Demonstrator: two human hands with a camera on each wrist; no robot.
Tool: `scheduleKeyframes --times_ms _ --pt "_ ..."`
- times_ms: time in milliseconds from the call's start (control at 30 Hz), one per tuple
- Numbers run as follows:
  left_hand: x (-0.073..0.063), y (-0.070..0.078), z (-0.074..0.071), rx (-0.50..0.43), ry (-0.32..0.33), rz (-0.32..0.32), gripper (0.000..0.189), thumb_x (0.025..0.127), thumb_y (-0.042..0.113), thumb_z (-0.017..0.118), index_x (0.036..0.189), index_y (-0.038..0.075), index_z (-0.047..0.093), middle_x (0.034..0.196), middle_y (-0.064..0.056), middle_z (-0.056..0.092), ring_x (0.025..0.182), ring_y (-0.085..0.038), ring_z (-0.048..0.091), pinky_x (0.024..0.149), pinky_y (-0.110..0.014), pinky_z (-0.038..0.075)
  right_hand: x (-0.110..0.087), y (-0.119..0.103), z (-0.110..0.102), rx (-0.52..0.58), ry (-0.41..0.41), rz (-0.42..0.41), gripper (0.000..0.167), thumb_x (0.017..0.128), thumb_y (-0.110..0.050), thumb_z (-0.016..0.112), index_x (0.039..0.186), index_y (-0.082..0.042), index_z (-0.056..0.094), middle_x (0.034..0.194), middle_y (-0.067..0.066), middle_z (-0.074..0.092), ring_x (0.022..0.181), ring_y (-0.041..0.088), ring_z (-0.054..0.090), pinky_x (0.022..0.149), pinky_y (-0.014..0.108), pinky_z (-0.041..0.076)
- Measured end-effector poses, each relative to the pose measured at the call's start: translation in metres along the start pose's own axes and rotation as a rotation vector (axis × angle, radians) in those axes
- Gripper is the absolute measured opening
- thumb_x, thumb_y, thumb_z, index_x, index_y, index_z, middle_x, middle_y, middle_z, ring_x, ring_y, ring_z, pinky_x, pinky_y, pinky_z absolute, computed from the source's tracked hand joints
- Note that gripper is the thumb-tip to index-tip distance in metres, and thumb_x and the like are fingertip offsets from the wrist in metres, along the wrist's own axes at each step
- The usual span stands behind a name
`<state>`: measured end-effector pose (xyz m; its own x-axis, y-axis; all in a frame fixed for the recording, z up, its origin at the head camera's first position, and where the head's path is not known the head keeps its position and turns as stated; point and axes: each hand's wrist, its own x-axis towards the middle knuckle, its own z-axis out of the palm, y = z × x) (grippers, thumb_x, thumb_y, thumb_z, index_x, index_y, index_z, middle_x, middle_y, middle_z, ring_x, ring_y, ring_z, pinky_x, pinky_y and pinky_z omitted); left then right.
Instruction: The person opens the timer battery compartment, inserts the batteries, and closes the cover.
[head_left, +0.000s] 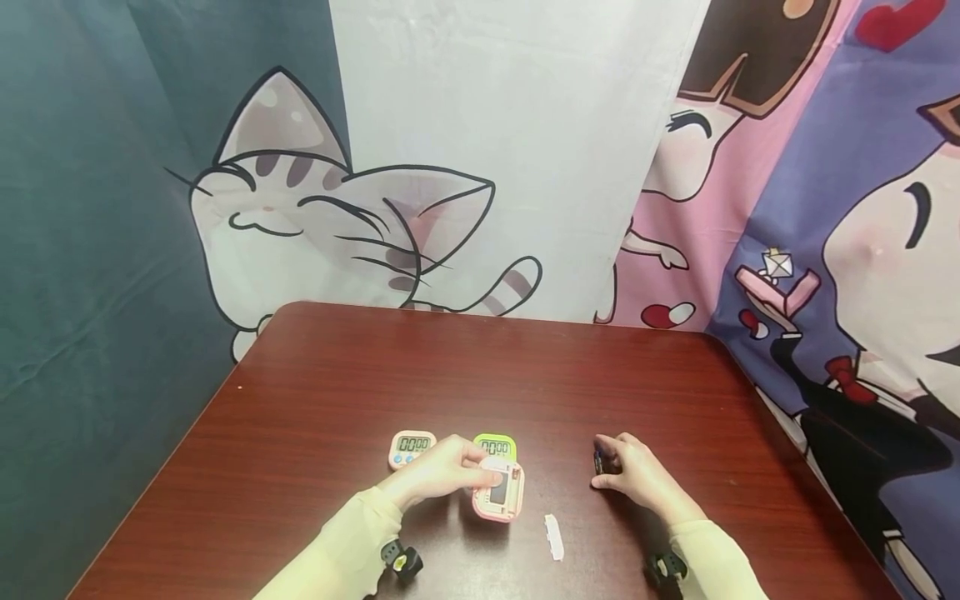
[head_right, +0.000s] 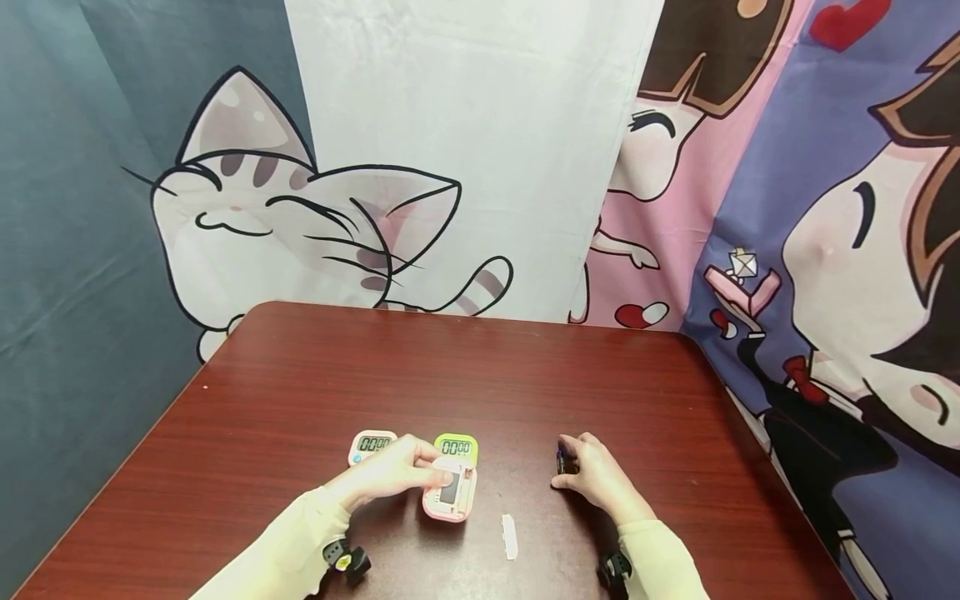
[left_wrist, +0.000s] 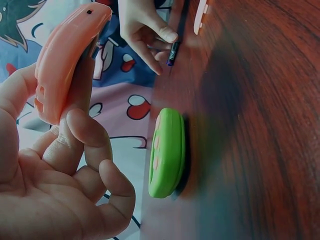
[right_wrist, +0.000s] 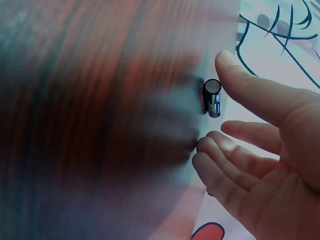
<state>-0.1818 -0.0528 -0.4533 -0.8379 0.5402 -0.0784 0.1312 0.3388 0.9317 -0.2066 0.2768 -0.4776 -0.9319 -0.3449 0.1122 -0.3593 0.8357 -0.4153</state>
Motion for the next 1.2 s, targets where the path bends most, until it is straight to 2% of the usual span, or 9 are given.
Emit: scheduleKeyframes --times_ms 200,533,700,867,1200 --pt "0.000 -0.001 0.000 -0.001 -0.002 -0.003 0.020 0.084 0.027 0.071 0.075 0.009 0.067 0.064 0.007 0.061 0.061 -0.004 0.048 0.055 -0.019 0.036 0.004 0.002 0.000 -0.015 -0.016 -0.039 0.057 0.067 -0.026 0.084 0.112 0.002 0.063 0.076 -0.001 0.051 0.068 0.010 0.045 0.063 0.026 0.041" --pt "0.001 -0.001 0.000 -0.028 -0.016 -0.018 0.017 0.084 0.026 0.070 0.083 0.009 0.070 0.068 0.005 0.065 0.063 -0.004 0.053 0.060 -0.019 0.042 0.006 0.000 0.003 -0.011 -0.029 0.007 0.047 0.067 -0.016 0.083 0.106 0.003 0.066 0.073 -0.001 0.052 0.067 0.010 0.046 0.062 0.027 0.041" --pt "0.002 -0.002 0.000 -0.004 -0.011 -0.015 0.017 0.084 0.028 0.070 0.080 0.011 0.069 0.067 0.007 0.063 0.062 -0.003 0.051 0.059 -0.019 0.040 0.008 -0.001 0.005 -0.019 -0.001 -0.033 0.048 0.068 -0.014 0.083 0.110 0.001 0.065 0.071 -0.003 0.051 0.066 0.008 0.045 0.061 0.027 0.040" --pt "0.002 -0.002 0.000 -0.003 -0.008 -0.008 0.018 0.084 0.028 0.070 0.078 0.010 0.068 0.066 0.007 0.062 0.062 -0.004 0.050 0.058 -0.019 0.039 0.009 -0.003 0.008 -0.051 0.037 -0.079 0.037 0.070 -0.005 0.079 0.105 -0.001 0.068 0.067 -0.005 0.048 0.064 0.006 0.042 0.060 0.026 0.038" --pt "0.001 -0.003 0.000 -0.026 -0.010 -0.016 0.019 0.084 0.027 0.070 0.083 0.008 0.069 0.068 0.006 0.064 0.063 -0.003 0.053 0.061 -0.019 0.042 0.010 -0.007 0.013 -0.058 0.084 -0.075 0.027 0.067 0.002 0.077 0.092 -0.001 0.068 0.064 -0.006 0.044 0.062 0.007 0.040 0.059 0.027 0.038"
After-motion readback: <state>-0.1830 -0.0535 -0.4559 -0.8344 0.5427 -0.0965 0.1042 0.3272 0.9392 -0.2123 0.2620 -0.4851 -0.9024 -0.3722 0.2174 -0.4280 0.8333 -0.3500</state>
